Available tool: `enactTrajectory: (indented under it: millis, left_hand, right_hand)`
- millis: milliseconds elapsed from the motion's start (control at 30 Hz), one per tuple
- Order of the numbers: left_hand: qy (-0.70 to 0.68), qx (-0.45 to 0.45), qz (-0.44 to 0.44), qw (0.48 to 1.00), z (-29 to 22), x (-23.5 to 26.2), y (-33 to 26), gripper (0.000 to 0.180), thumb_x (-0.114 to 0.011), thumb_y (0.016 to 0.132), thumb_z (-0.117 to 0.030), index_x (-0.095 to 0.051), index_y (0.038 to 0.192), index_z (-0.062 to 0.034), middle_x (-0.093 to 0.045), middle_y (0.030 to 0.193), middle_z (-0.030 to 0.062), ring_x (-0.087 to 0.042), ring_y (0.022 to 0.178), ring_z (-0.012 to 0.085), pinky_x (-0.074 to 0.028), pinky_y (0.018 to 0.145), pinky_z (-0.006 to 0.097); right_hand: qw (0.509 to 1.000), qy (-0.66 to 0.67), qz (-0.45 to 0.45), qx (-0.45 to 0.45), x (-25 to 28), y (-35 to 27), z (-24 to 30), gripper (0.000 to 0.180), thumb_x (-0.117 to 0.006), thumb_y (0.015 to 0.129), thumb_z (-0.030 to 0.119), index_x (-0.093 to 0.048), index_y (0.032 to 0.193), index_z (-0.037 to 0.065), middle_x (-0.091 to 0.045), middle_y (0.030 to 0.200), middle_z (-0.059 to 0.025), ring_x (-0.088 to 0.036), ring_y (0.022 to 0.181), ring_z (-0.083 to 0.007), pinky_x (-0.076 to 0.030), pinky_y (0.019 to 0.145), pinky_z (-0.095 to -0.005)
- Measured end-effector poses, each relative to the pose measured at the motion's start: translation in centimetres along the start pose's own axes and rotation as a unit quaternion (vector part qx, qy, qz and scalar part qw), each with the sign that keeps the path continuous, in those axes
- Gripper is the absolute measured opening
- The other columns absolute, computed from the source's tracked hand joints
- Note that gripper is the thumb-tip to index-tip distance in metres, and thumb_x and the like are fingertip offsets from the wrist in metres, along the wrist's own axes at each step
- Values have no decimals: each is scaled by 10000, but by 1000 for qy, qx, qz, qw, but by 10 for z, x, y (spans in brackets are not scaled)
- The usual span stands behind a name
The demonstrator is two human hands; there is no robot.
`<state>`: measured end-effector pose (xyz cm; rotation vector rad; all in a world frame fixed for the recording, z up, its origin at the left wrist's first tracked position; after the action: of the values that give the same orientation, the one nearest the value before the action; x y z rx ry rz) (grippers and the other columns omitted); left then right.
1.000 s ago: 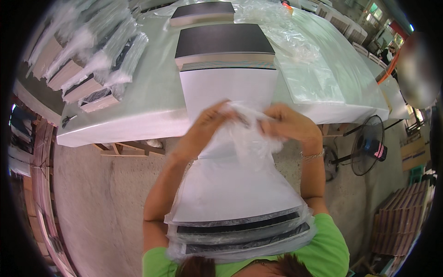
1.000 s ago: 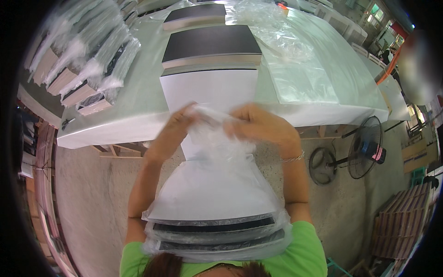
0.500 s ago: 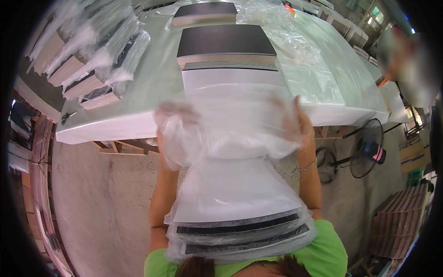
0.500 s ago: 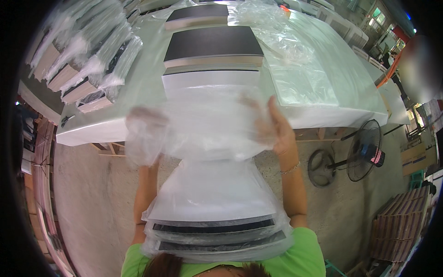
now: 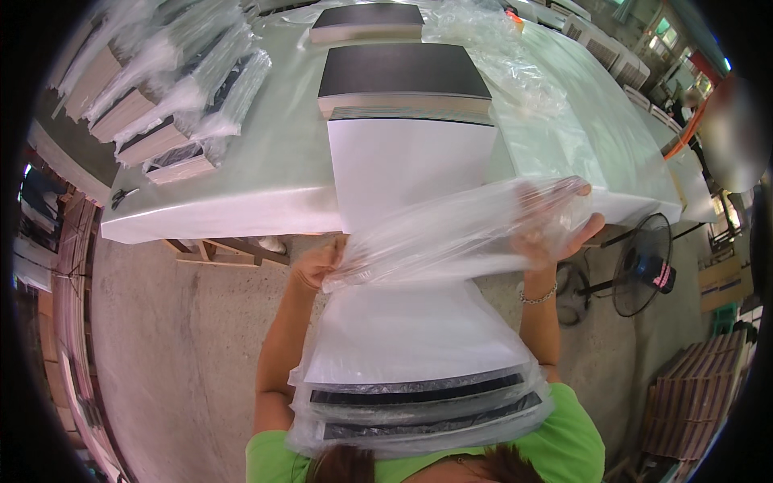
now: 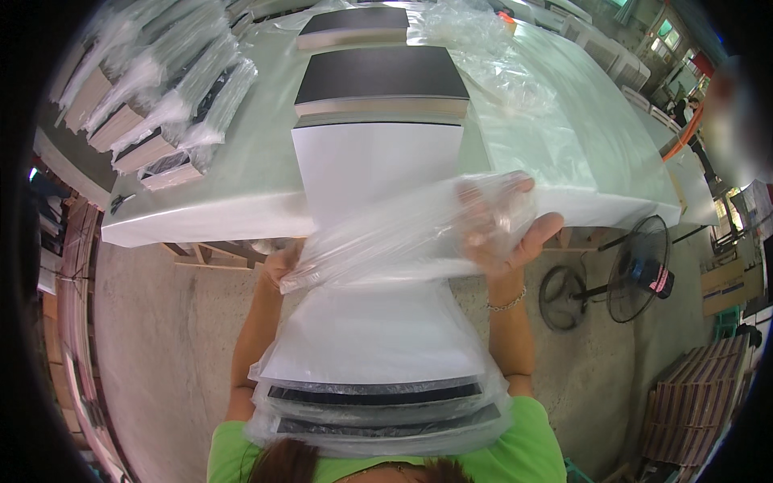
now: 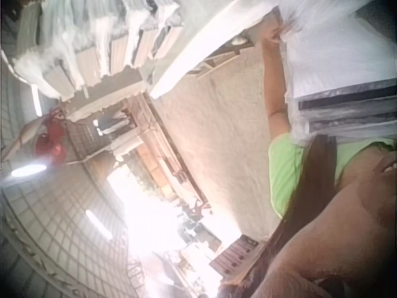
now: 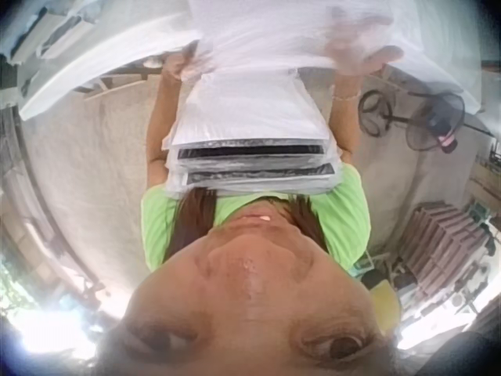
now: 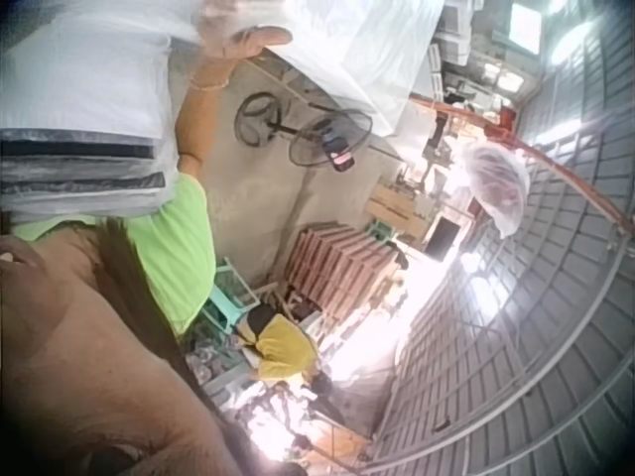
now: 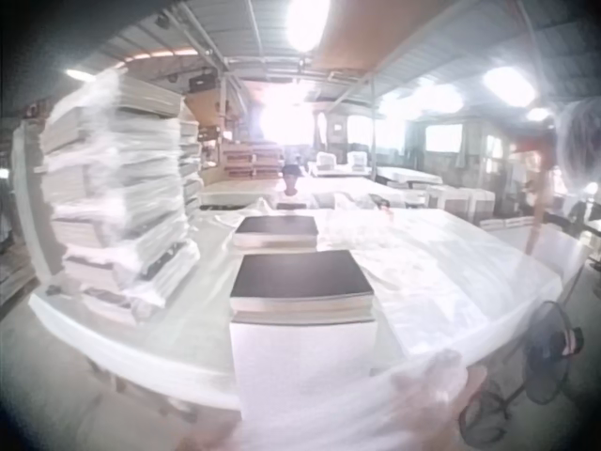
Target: The person wraps black rectangular objects in plastic film by hand.
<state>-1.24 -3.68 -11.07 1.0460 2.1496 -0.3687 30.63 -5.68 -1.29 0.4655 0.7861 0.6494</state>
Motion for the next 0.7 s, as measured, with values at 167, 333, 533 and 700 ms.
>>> enactTrajectory:
  millis: [167,333,533,700]
  left_hand:
    - [-63,-132,-185,972,-38,-16,-3,520,-603,720,-28,-428,1209,-41,-568,992,94,-598,839,208,-495,807,300]
    - [150,-290,-311,893,-106,-33,22,282,-575,738,47,-525,998,-49,-561,743,29,-559,690,129,-463,670,214]
    - [626,-381,-402,549,-144,-59,51,402,-486,657,155,-608,966,-72,-520,810,43,-500,705,145,-415,645,241]
    - [731,-265,-404,481,-128,-67,56,679,-437,591,163,-600,1157,-173,-502,1091,76,-510,935,250,-445,791,359]
  right_hand:
    - [965,254,43,42,-29,34,8,618,-651,771,452,-435,1265,150,-306,1365,-147,-302,1237,-309,-406,898,-472]
    - [984,-89,-112,-110,-5,27,18,472,-670,784,187,-449,1175,44,-475,1131,-88,-485,1071,-227,-446,834,-355]
    - [848,-430,-307,-39,51,51,23,215,-577,732,-71,-578,925,25,-498,735,21,-488,650,-116,-396,688,-188]
    - [727,-608,-315,42,52,64,20,312,-524,736,-111,-619,993,37,-505,781,6,-461,693,-87,-395,683,-210]
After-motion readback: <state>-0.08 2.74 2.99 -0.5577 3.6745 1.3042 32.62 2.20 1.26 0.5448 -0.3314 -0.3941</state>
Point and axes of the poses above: each hand's wrist, its own y-axis towards the middle knuckle, its own x-axis out of the back of the hand, z = x × y, the point moved 4 cm from there along y, towards the middle knuckle
